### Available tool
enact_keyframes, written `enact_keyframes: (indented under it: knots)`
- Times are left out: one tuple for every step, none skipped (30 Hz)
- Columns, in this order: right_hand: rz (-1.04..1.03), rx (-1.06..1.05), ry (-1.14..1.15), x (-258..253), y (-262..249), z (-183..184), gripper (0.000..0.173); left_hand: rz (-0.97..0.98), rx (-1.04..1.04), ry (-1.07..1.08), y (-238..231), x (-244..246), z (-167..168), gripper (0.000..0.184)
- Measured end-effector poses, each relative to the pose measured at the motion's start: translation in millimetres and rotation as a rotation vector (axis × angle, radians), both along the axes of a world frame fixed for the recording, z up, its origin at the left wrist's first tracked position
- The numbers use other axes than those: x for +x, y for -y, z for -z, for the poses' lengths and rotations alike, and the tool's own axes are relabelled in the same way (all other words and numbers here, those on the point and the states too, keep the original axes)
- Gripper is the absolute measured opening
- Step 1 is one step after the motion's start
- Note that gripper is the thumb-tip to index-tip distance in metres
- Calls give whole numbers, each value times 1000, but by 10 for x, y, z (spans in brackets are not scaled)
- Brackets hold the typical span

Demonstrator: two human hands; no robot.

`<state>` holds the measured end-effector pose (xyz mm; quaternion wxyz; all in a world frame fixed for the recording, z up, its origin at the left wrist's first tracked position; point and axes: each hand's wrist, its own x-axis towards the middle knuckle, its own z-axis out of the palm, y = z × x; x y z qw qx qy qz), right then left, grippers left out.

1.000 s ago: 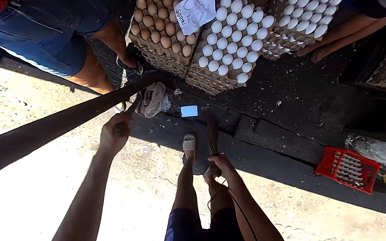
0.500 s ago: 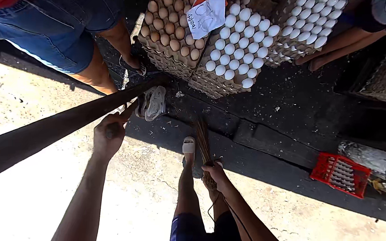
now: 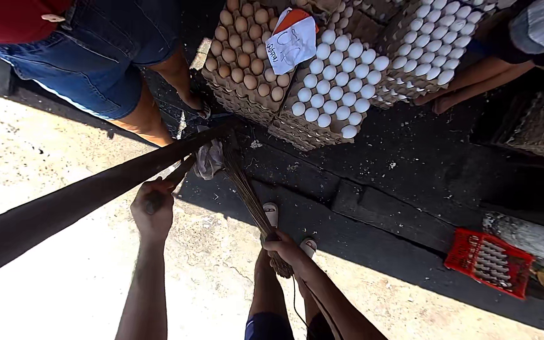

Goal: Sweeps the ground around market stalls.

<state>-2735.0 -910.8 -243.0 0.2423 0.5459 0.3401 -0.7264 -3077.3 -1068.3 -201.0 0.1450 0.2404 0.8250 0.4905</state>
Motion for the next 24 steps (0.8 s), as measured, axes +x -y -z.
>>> enact_keyframes:
  knots:
    - [11,11,37,197,-33,-101,68,-38,19,-3,47,-2,-7,16]
    - [36,28,87,360,-103,-153,67,-69,38,-4,44,7,13,17]
    - [75,46,143,480,-153,-157,64,-88,48,0,31,23,34,17]
    - [125,55,198,533,-170,-100,58,-97,43,-2,23,32,50,18]
    - [181,52,246,502,-171,5,52,-93,32,-6,15,30,59,19]
    - [235,39,283,394,-162,141,46,-75,19,-13,0,22,67,19]
    - [274,20,307,208,-151,285,42,-51,2,-19,-21,15,68,17]
    - [293,-10,307,-54,-142,431,39,-24,-13,-25,-46,1,65,15]
    - [296,-35,279,-354,-121,582,38,3,-30,-32,-73,-11,67,13]
    - [290,-54,233,-671,-101,706,38,33,-48,-38,-104,-3,77,13]
    - [282,-65,184,-996,-85,802,38,67,-71,-41,-137,24,91,14]
    - [287,-78,133,-1316,-77,869,38,104,-100,-48,-167,52,103,13]
    - [304,-93,87,-1602,-80,897,38,130,-122,-62,-197,73,120,12]
    - [329,-106,51,-1796,-80,884,36,142,-132,-69,-217,98,140,11]
    - [341,-120,25,-1861,-78,823,35,141,-135,-67,-227,128,151,11]
    - [332,-123,0,-1784,-75,721,36,130,-136,-57,-232,156,146,11]
    - [297,-103,-30,-1589,-87,583,38,107,-123,-46,-246,174,138,11]
    - [238,-61,-52,-1321,-131,427,43,70,-99,-39,-269,167,128,11]
    - [162,3,-60,-1037,-204,272,51,24,-67,-33,-294,130,113,13]
    - [64,86,-55,-764,-301,133,60,-25,-37,-22,-304,88,90,15]
    - [-51,184,-42,-525,-413,36,67,-68,-20,-12,-287,64,72,16]
    - [-178,278,-22,-362,-561,3,73,-97,-24,-9,-273,55,69,17]
    - [-291,367,6,-300,-737,52,77,-116,-46,-8,-291,58,75,18]
    - [-366,436,35,-349,-921,169,76,-134,-77,-8,-345,79,83,18]
